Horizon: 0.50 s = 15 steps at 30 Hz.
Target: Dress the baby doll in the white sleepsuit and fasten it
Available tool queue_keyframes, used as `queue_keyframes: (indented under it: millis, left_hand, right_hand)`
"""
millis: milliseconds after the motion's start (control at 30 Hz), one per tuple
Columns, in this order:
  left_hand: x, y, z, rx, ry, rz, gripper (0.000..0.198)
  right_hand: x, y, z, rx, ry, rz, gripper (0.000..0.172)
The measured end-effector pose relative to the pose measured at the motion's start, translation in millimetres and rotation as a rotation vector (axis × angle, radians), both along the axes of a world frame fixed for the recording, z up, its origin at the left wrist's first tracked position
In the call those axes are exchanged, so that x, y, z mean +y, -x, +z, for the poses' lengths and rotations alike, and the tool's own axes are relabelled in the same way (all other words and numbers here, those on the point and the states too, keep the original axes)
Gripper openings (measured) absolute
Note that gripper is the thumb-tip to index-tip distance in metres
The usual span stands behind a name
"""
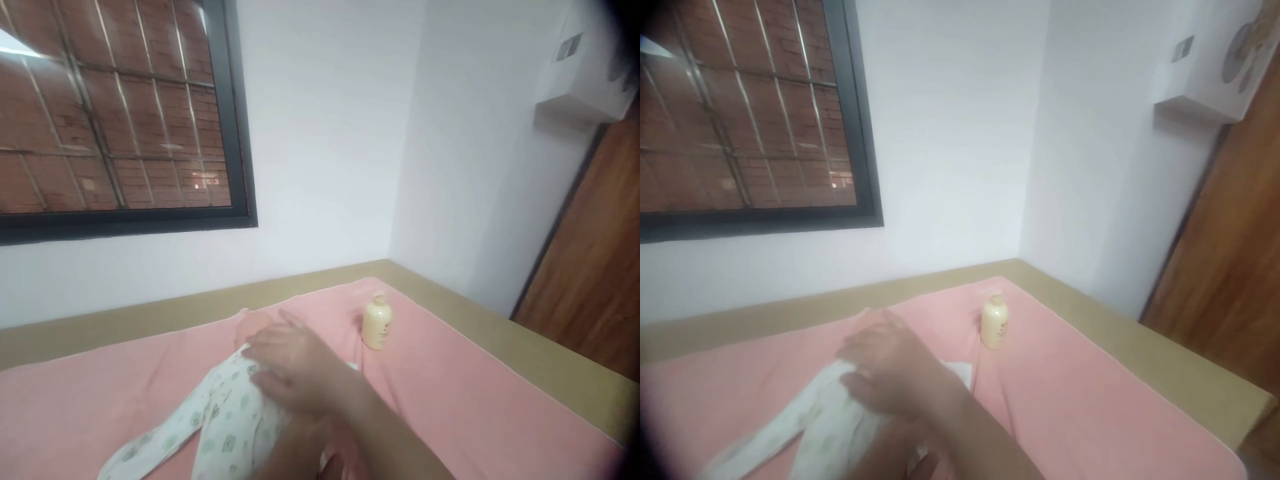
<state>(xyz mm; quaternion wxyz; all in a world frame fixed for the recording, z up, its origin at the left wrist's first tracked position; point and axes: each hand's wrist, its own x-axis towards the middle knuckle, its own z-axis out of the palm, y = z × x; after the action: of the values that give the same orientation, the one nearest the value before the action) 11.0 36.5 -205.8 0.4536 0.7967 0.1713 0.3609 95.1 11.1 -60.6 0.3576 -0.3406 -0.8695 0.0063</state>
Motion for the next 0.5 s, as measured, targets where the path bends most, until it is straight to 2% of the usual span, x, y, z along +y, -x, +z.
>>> queue_keyframes:
  millis: [67,133,200,267,300,367,500]
  left_hand:
    - [-0.6,-9.3,16.2,-0.006,0.067,-0.016,0.029]
    - [3.8,-25.1,40.3,0.000,0.196,-0.017,0.028]
    - [16.9,-48.1,68.6,-0.019,0.689,0.004,0.033]
    - [37.2,-75.0,93.2,-0.187,1.054,-0.046,0.054]
    - [48.4,-88.6,101.7,-0.246,1.178,-0.074,0.062]
    - [68.5,-113.6,109.4,-0.344,1.316,-0.075,0.076]
    - [87.4,-149.8,100.5,-0.502,1.447,-0.060,0.081]
  right_hand:
    - [11.0,-40.4,8.0,0.163,0.035,-0.146,0.033]
    - [24.2,-87.4,8.3,0.387,0.062,-0.392,0.039]
    - [35.4,-131.5,1.3,0.567,0.075,-0.558,0.048]
    - [42.9,-164.7,-9.8,0.649,0.163,-0.589,0.057]
    - [45.4,-175.8,-15.7,0.662,0.242,-0.605,0.061]
    - [49.4,-187.8,-26.0,0.626,0.375,-0.644,0.067]
    - [57.0,-189.1,-35.5,0.393,0.494,-0.747,0.067]
